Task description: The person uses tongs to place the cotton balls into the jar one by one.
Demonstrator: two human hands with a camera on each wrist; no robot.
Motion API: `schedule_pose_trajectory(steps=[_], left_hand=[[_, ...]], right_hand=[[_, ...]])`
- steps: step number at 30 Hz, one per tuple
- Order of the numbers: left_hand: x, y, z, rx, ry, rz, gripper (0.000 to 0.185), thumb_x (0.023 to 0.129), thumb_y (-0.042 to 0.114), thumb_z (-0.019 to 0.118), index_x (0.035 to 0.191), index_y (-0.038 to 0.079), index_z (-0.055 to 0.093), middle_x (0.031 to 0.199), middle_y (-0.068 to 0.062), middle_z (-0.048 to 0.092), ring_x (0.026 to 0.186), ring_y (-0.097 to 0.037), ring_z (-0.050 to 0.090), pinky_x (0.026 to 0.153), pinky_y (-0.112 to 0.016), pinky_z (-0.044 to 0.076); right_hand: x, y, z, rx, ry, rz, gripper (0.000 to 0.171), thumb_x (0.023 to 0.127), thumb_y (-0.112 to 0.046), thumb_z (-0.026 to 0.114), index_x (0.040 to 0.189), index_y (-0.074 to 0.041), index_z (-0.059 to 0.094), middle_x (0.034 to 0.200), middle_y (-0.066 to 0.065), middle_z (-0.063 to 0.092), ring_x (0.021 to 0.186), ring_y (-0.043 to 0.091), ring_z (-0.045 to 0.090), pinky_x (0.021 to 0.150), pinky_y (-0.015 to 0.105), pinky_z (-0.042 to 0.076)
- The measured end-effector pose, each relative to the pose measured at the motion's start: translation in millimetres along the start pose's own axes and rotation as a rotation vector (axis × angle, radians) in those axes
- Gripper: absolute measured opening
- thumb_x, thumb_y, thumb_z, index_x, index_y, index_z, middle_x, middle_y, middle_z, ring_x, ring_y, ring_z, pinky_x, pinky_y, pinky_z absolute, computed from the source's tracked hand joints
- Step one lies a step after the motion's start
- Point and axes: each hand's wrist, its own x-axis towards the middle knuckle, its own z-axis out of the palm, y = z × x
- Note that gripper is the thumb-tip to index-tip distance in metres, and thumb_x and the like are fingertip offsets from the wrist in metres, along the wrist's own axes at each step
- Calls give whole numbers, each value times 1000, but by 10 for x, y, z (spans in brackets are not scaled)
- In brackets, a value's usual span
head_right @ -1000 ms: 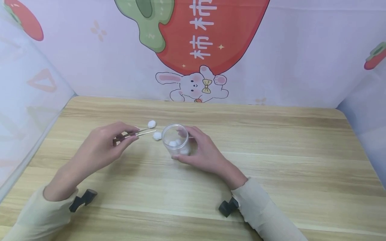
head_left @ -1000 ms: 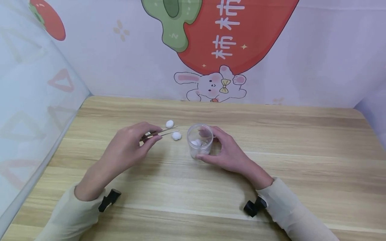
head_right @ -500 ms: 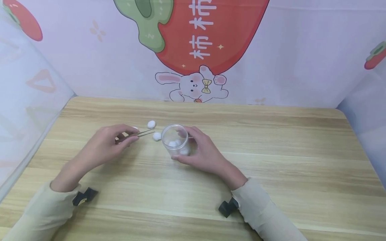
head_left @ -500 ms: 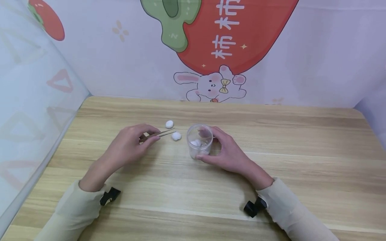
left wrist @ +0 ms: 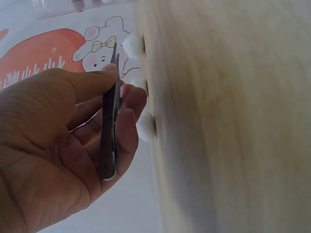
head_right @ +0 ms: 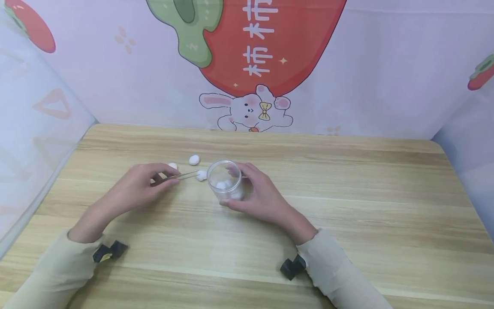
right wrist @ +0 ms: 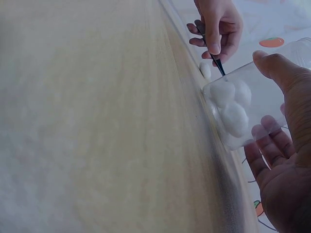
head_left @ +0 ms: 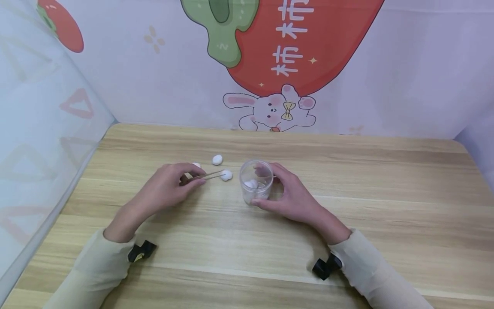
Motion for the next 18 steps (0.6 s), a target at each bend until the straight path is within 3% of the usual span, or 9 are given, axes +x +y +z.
schedule_pose_trajectory(steps=[12,18], left_hand=[[63,-27,68,18,-35,-11,11,98,24,78,108,21,82,100,3,80,70,-11,59,69,-29,48],[79,-16,73,36,-18,-3,10,97,21,78,106,20,82,98,3,81,68,-11,57,68,-29,47]], right_hand=[[-11,2,-2,-5,0,-1,75,80,-27,95,145,-19,58,136,-2,67,124,15,63,106,38,55],[-5,-11,-3,-7,-1,3,76,80,-27,95,146,-20,58,137,-2,67,126,15,63,107,40,55]])
